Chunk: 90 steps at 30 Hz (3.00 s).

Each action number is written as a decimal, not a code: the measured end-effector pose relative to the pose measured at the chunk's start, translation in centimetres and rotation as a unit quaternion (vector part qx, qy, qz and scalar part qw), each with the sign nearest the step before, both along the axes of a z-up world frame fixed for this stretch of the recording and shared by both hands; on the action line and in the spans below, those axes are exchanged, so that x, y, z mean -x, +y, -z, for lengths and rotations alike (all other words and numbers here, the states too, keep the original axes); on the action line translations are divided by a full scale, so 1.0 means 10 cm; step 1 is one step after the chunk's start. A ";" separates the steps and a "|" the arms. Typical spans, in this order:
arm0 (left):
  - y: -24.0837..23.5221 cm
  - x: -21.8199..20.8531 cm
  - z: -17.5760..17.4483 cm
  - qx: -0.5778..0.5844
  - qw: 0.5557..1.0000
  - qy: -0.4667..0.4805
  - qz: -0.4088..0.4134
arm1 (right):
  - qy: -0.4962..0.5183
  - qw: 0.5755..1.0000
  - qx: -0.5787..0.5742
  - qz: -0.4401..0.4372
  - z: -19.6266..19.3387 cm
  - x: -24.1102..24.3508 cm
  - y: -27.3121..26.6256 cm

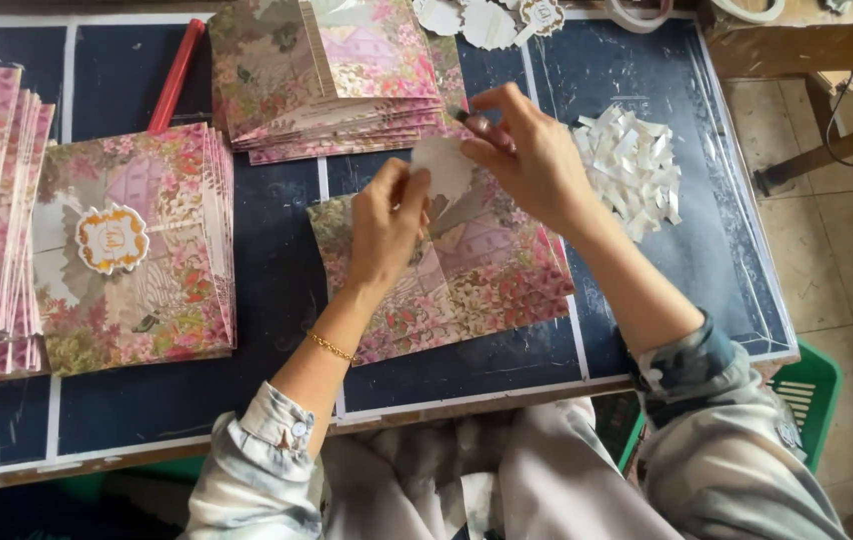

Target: Applying decorative stickers to the center of floral-patterned cards at a finishing station.

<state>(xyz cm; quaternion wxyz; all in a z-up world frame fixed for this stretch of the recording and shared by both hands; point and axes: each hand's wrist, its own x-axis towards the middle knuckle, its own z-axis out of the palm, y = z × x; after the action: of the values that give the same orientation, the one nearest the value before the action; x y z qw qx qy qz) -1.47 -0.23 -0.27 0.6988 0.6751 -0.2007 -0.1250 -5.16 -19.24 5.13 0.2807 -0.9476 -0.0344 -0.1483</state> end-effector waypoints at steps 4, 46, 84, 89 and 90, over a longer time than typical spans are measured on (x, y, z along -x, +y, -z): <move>-0.04 0.00 -0.03 0.035 0.994 0.070 -0.073 | -0.044 0.999 0.013 -0.016 0.16 0.25 0.32; 0.34 -0.12 0.28 -0.494 0.811 -0.312 -0.035 | 0.122 0.868 -0.480 -0.034 0.48 0.54 0.03; 0.44 -0.41 0.53 -0.344 0.890 -0.287 0.086 | 0.130 0.978 -0.165 0.011 0.60 0.41 0.24; 0.45 -0.20 0.25 -0.372 0.886 -0.273 0.047 | 0.158 0.985 0.053 0.050 0.45 0.46 0.37; 0.45 -0.13 0.14 -0.372 0.886 -0.278 0.016 | 0.164 0.979 0.099 0.069 0.34 0.49 0.39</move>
<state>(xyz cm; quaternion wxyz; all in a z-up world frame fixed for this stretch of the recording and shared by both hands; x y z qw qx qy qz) -0.19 4.27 -1.63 0.3103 0.8890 -0.3365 -0.0091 -10.11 -15.37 1.74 0.1767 -0.9822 0.0633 -0.0063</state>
